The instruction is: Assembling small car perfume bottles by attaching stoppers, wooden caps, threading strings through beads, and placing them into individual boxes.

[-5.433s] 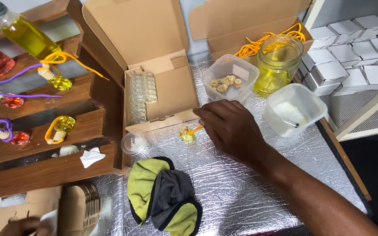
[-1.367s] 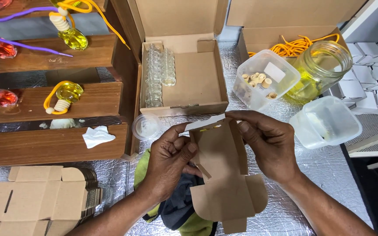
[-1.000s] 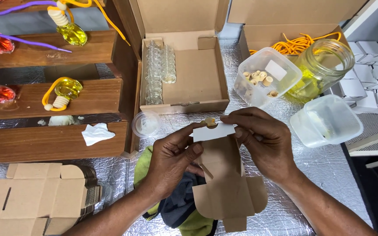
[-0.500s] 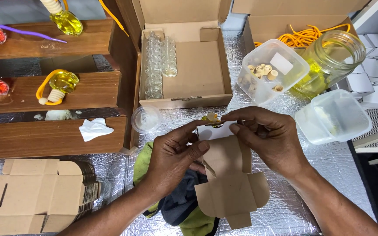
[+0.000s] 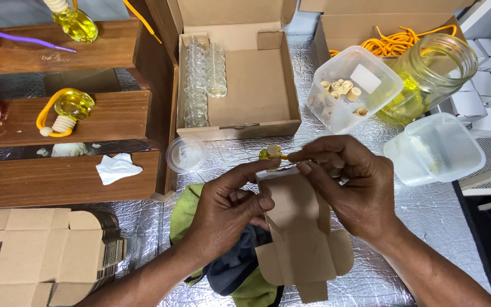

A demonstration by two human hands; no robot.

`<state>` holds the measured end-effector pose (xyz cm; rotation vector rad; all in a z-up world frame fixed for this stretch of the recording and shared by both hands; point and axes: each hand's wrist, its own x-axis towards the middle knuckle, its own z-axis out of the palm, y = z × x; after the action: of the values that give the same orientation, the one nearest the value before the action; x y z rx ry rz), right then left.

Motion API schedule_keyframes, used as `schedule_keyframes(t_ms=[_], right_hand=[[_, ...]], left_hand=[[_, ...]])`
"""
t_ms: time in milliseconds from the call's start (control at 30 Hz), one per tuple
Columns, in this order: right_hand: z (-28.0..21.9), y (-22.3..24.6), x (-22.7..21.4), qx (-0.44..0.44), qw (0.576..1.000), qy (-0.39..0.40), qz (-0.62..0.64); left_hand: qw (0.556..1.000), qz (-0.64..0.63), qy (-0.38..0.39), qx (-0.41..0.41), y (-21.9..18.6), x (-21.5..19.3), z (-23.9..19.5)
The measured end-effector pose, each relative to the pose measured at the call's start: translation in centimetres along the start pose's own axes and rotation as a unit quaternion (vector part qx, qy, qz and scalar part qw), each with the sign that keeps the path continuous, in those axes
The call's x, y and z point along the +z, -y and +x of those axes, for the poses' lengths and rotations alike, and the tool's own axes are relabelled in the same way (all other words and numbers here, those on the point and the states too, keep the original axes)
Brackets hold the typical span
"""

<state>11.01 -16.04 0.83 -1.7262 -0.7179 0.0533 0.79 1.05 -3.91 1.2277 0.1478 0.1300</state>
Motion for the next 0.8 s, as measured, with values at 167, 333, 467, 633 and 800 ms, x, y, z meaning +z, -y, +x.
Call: schedule_keyframes(t_ms=[167, 333, 467, 633, 800], right_hand=[[0.0, -2.2, -0.6, -0.024, 0.998, 0.032, 0.041], [1.6, -1.7, -2.7, 0.016, 0.971, 0.177, 0.162], [2.3, -1.2, -4.2, 0.083, 0.943, 0.286, 0.15], [2.1, -0.8, -3.3, 0.083, 0.951, 0.286, 0.077], [1.7, -1.4, -3.0, 0.002, 0.978, 0.197, -0.071]], left_hand=[[1.0, -0.028, -0.011, -0.006, 0.8, -0.5, 0.2], [0.998, -0.025, -0.062, -0.015, 0.1, -0.8, 0.5], [0.996, -0.047, -0.069, -0.008, -0.2, -0.9, 0.6], [0.996, -0.029, -0.083, -0.011, 0.0, -0.8, 0.7], [0.997, -0.019, -0.07, -0.022, 0.1, -0.7, 0.7]])
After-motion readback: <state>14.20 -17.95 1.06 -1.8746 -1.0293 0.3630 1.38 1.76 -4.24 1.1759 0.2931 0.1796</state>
